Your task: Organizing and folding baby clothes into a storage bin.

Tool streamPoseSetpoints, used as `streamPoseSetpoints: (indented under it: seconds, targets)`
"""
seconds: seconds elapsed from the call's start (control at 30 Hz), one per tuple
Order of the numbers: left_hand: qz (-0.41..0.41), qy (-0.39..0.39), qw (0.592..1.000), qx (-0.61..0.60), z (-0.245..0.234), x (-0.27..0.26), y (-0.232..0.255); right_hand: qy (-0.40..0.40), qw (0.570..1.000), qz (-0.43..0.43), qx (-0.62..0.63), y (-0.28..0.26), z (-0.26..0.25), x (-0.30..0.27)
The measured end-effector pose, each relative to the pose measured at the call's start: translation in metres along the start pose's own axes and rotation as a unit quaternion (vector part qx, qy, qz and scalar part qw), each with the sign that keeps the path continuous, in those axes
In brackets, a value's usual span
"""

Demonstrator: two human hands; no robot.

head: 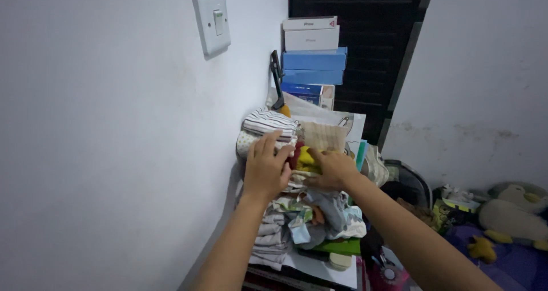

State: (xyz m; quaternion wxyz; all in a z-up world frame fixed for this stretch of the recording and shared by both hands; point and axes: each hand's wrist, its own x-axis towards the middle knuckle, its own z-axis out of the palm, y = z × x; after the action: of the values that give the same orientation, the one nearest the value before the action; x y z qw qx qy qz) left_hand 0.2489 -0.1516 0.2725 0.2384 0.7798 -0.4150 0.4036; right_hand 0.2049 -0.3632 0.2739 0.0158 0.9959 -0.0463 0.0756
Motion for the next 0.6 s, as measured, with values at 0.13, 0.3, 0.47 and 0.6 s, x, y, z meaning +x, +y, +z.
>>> streamPoseSetpoints:
  seconds: [0.13,0.3,0.47,0.6]
  targets:
    - [-0.052,0.027,0.997,-0.053,0.01,-0.048,0.006,-0.007,1.0,-0.004,-0.005,-0.01,-0.009,-0.004]
    - [-0.262,0.026,0.943,-0.204,0.051,-0.097,0.018,0.024,0.999,-0.027,-0.013,-0.002,0.018,0.013]
    - [-0.41,-0.059,0.892,-0.184,0.14,-0.112,-0.012,0.028,0.999,-0.043,-0.011,-0.008,0.011,0.008]
    - [-0.54,-0.083,0.809,-0.215,0.144,-0.082,-0.008,0.034,0.999,-0.016,-0.027,-0.022,0.009,-0.001]
